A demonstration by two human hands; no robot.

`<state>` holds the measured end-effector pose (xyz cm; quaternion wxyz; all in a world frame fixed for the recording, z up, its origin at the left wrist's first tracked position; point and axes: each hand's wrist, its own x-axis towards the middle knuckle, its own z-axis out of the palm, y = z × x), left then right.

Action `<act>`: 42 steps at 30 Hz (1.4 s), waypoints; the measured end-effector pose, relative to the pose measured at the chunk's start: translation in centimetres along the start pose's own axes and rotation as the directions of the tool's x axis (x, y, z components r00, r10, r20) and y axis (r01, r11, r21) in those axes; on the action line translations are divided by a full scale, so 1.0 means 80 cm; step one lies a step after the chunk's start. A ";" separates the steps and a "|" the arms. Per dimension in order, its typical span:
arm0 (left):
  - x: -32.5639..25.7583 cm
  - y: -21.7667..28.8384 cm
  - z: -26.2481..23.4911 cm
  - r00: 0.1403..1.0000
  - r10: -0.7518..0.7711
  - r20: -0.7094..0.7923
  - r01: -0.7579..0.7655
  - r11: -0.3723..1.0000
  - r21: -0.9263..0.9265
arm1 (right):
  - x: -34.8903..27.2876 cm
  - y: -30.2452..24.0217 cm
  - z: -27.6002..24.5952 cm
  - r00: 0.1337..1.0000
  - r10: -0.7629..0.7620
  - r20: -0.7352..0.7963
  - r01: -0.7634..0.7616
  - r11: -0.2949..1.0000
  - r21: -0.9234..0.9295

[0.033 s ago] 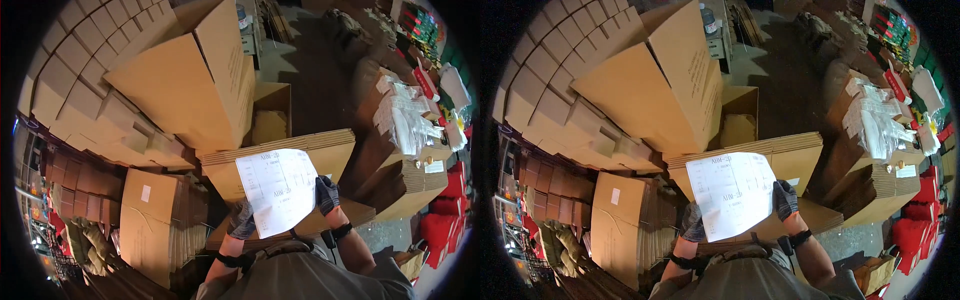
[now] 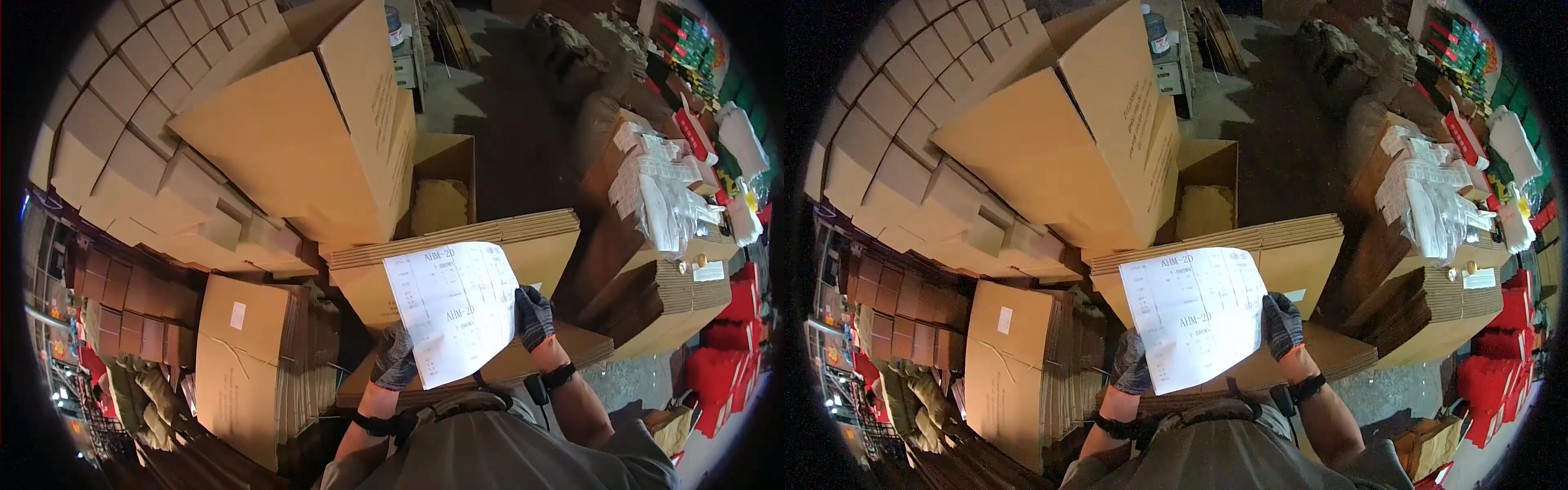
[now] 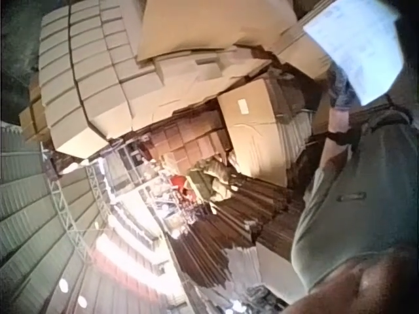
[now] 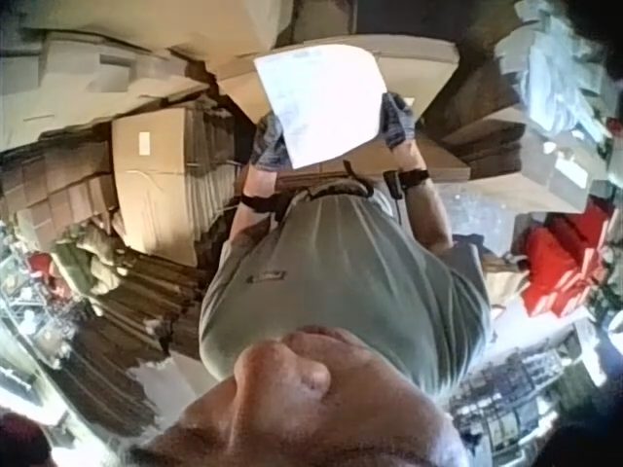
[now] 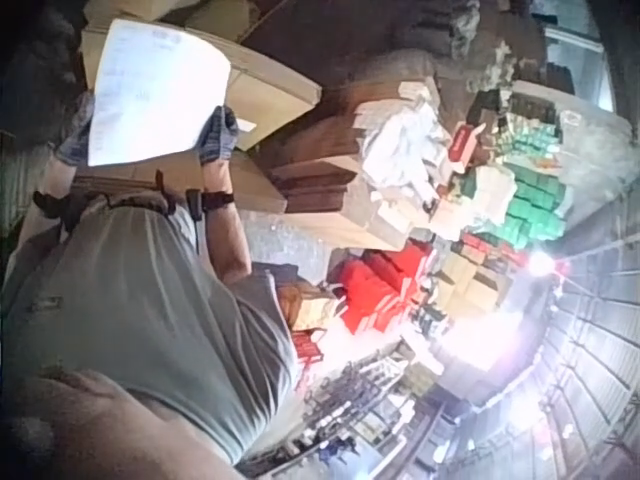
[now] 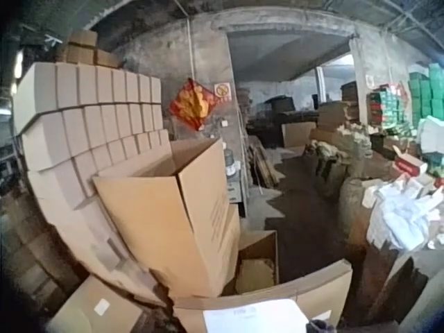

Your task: The recorder is organizing cardboard boxes, applying labels, and stacking them in a warehouse environment.

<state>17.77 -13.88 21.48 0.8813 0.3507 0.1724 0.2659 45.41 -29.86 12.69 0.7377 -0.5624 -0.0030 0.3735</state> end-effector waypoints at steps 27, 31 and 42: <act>0.270 -0.120 -0.072 0.957 0.199 -0.213 -0.044 0.822 0.568 | 0.006 0.004 -0.286 0.709 -0.295 -0.641 0.381 0.925 -0.005; 0.389 -0.181 -0.111 0.930 0.184 -0.320 -0.151 0.981 0.125 | 0.007 0.023 -0.348 0.726 -0.232 -0.648 0.282 0.959 -0.027; 0.424 -0.461 -0.169 0.716 -0.021 -0.698 0.009 1.000 -0.020 | 0.040 0.121 -0.384 0.821 0.037 -0.570 -0.019 0.999 0.037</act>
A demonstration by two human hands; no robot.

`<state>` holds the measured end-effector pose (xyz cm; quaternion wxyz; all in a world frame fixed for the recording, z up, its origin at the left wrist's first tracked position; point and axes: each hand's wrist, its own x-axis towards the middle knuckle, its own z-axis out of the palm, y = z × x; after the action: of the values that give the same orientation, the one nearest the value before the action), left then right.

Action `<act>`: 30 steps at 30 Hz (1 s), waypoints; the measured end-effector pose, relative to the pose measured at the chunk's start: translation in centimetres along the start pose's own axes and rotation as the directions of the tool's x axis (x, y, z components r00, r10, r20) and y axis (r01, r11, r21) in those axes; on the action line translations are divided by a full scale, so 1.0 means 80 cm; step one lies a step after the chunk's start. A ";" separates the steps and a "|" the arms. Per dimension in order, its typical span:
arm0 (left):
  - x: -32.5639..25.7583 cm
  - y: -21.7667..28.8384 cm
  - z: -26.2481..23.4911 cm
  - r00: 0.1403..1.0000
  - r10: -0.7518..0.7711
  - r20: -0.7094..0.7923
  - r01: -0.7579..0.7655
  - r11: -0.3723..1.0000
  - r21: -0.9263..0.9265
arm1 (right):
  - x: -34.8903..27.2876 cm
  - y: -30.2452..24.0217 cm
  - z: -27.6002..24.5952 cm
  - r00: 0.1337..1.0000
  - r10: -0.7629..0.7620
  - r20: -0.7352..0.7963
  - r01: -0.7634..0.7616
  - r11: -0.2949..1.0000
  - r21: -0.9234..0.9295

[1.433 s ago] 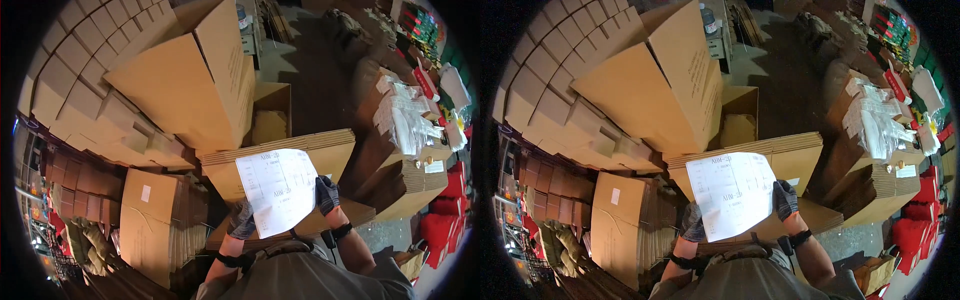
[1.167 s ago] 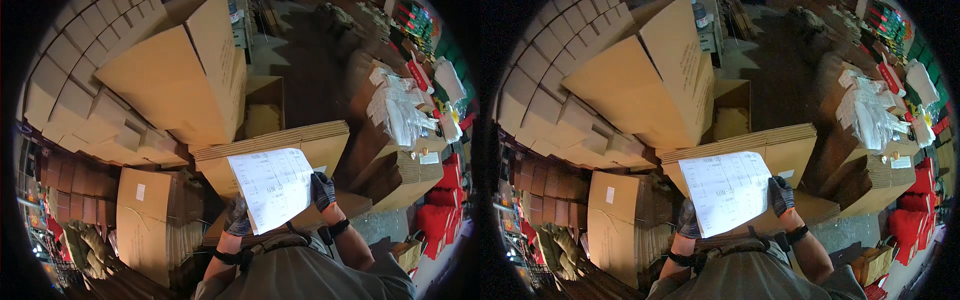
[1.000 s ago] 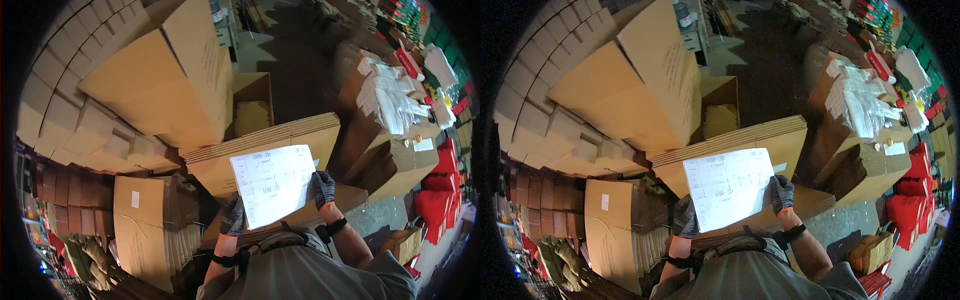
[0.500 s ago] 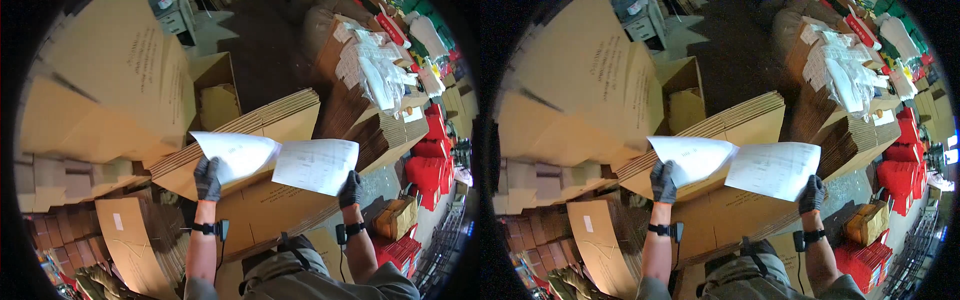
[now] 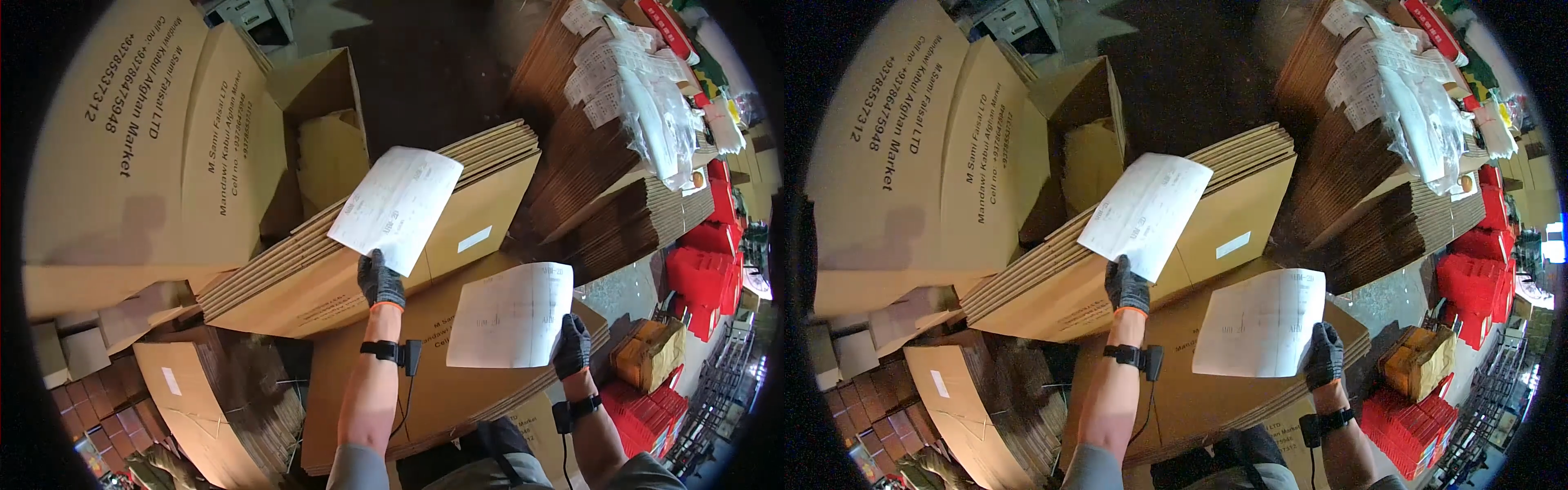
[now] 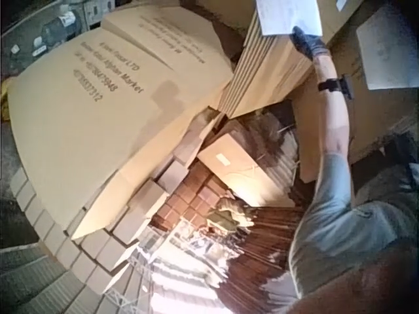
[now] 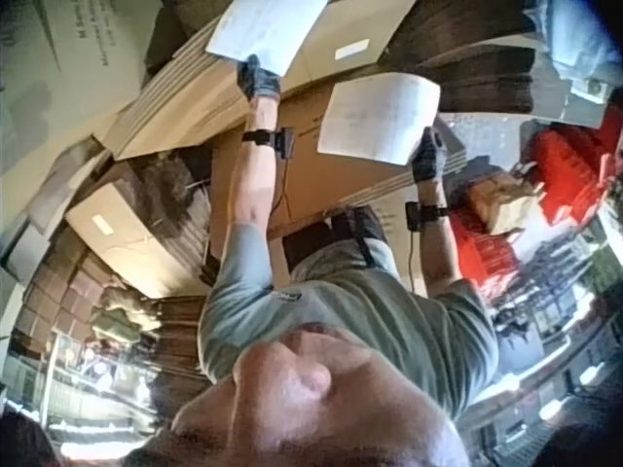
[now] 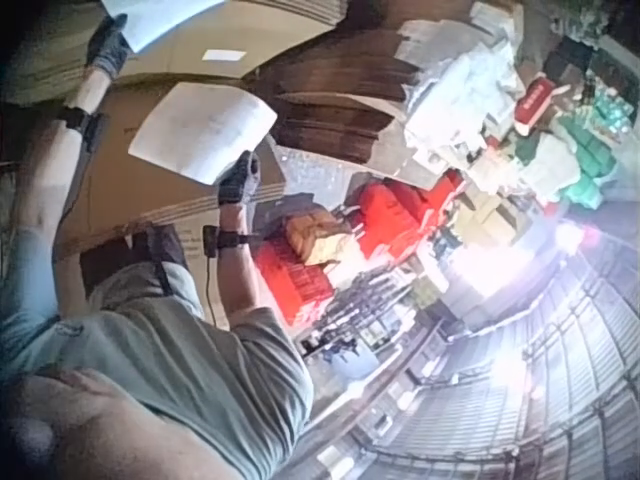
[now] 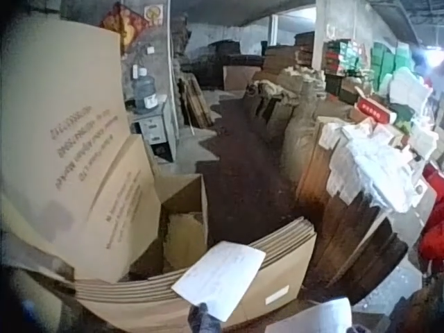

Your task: The recorder is organizing cardboard boxes, applying labels, and stacking them in a warehouse environment.

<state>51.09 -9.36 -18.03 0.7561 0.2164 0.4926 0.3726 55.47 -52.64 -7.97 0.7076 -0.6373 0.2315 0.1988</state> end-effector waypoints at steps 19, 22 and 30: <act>-0.176 0.066 -0.166 0.677 -0.693 0.249 0.539 0.696 0.474 | -0.038 0.025 0.145 0.984 0.135 0.113 -0.111 0.974 -0.197; -0.188 0.089 -0.228 0.719 -0.637 0.278 0.529 0.761 0.376 | -0.044 0.052 0.167 0.985 0.040 0.168 0.015 0.951 -0.310; -0.206 0.198 -0.273 0.899 -0.430 0.083 0.212 0.593 0.777 | -0.158 0.071 0.330 0.337 -0.039 0.941 0.902 0.298 -0.311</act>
<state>21.86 -13.06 -6.59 0.7110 0.4627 0.5280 -0.0405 43.89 -25.65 -3.09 0.3434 -0.7519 -0.4871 0.2816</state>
